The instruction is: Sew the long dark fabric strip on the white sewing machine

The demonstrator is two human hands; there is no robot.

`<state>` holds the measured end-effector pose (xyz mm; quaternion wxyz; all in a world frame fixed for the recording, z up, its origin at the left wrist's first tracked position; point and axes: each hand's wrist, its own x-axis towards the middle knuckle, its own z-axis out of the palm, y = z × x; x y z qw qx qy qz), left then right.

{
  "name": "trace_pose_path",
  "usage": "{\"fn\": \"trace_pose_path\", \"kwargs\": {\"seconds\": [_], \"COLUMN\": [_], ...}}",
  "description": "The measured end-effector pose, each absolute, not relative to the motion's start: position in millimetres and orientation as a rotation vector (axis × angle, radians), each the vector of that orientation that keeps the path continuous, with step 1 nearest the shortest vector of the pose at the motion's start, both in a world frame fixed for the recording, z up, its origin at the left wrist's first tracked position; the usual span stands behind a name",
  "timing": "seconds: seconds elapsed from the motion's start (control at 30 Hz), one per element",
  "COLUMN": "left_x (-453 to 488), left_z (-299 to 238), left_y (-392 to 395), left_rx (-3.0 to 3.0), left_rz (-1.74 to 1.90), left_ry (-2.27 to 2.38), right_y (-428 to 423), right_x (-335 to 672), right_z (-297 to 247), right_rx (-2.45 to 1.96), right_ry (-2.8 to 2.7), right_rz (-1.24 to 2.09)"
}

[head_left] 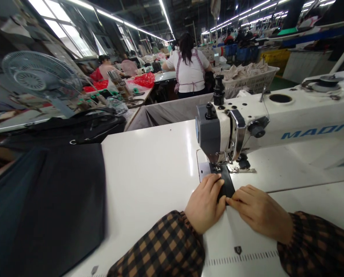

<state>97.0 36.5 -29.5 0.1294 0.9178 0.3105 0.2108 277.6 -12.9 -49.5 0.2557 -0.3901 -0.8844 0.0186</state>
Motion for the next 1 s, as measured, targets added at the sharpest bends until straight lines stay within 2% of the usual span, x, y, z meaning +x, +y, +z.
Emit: {"fn": "trace_pose_path", "kwargs": {"seconds": [0.53, 1.0], "left_x": [86.2, 89.8], "left_z": [-39.8, -46.6], "left_y": [52.1, 67.7], "left_rx": [2.789, 2.659], "left_rz": [0.362, 0.466], "left_ry": [0.902, 0.932], "right_y": [33.3, 33.1], "right_x": [279.8, 283.5], "right_z": [-56.7, -65.4], "right_rx": [-1.217, -1.250], "right_ry": [-2.517, -2.434], "right_rz": [-0.247, -0.305]}}
